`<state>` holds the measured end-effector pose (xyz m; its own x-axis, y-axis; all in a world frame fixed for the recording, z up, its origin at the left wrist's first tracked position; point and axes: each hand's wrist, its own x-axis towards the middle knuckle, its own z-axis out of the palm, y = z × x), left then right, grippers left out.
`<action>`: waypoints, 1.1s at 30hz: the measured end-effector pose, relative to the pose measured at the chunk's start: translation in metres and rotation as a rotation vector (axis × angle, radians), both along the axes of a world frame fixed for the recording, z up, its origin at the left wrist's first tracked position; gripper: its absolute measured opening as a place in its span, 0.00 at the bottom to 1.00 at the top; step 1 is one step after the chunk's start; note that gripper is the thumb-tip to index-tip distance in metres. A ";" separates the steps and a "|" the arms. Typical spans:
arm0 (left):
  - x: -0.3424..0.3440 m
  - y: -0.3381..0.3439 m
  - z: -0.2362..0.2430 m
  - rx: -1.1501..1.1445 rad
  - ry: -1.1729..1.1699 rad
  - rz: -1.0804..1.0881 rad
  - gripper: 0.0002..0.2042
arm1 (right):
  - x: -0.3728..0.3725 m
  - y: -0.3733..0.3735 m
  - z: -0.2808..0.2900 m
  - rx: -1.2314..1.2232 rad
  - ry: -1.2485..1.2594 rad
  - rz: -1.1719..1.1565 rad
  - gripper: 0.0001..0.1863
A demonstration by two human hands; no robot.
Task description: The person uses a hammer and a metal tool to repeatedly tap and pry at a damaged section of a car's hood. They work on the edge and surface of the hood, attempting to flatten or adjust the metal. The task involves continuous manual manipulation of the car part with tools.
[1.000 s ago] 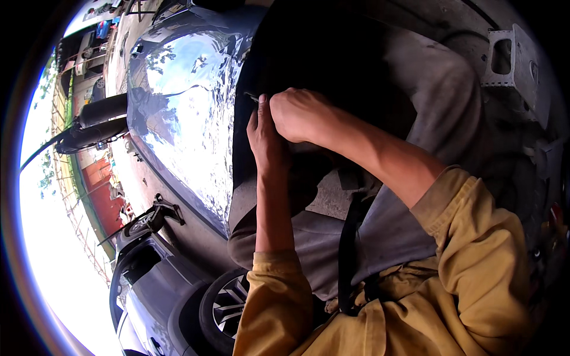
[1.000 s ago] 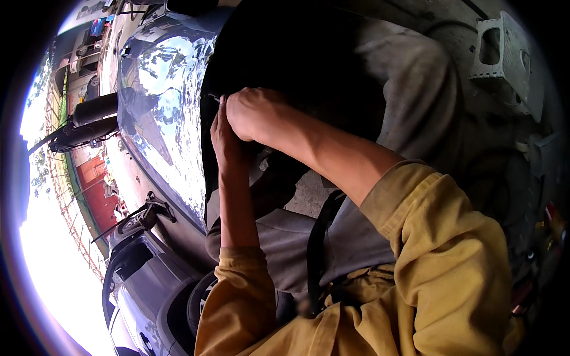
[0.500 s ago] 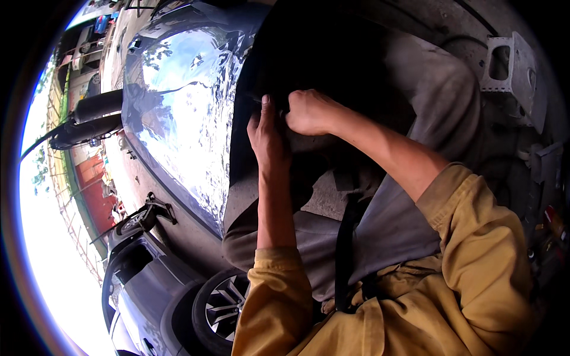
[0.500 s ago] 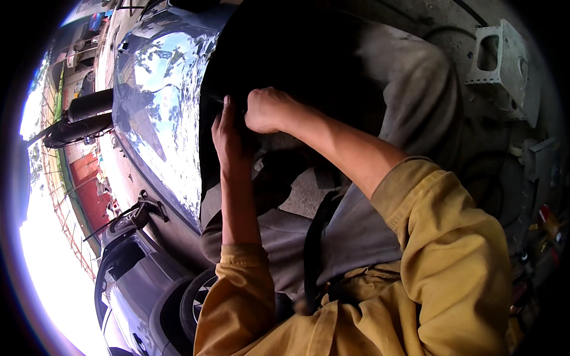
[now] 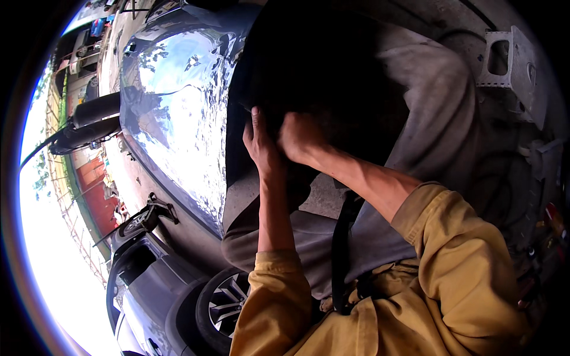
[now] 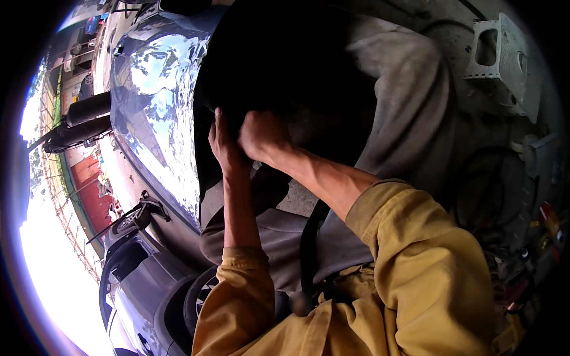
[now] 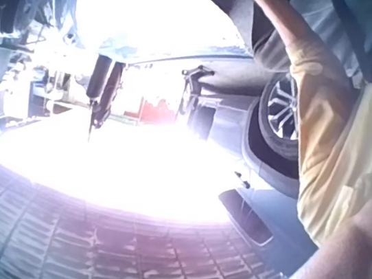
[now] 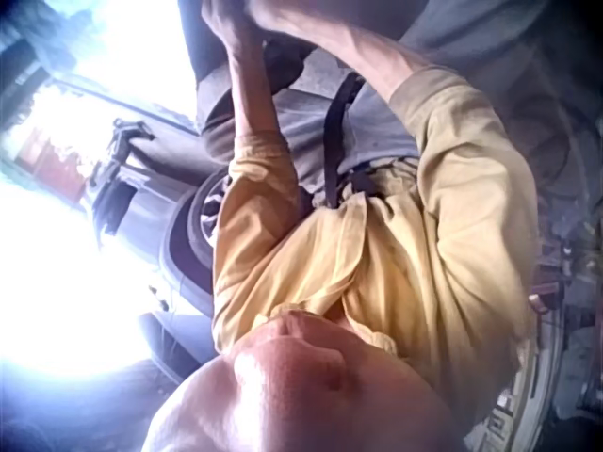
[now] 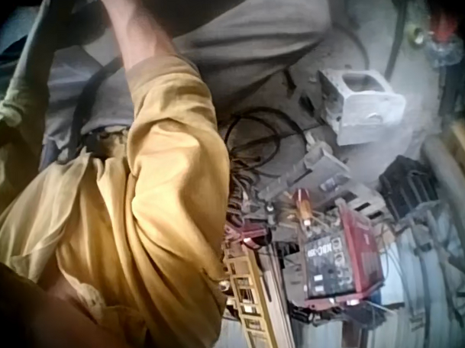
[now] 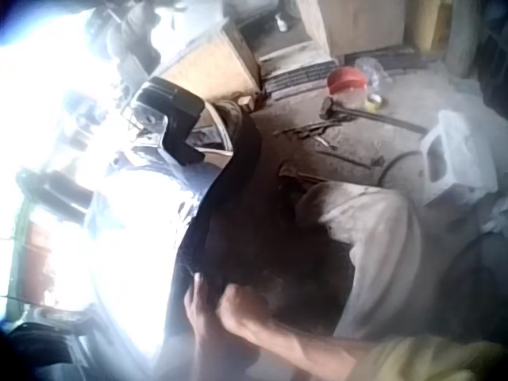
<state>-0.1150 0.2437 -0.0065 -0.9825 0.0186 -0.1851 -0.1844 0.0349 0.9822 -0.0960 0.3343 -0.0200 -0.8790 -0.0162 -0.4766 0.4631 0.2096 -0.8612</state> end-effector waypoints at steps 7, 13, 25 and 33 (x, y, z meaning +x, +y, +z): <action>-0.004 -0.002 0.017 0.089 -0.102 -0.008 0.17 | 0.005 0.003 0.038 -0.031 -0.071 -0.031 0.13; -0.006 -0.003 0.021 0.232 -0.198 -0.060 0.16 | 0.003 0.003 0.030 0.006 0.013 -0.049 0.13; -0.015 0.008 0.027 -0.095 -0.049 -0.081 0.12 | -0.011 0.047 0.039 -0.016 0.097 0.197 0.11; -0.006 -0.005 0.050 -0.199 -0.104 -0.159 0.12 | -0.011 0.052 0.004 -1.145 -0.135 0.195 0.16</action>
<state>-0.1210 0.2385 0.0440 -0.9458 0.1238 -0.3002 -0.2607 0.2617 0.9293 -0.1067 0.3866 -0.0163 -0.7575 -0.6258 -0.1857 0.6111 -0.5798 -0.5389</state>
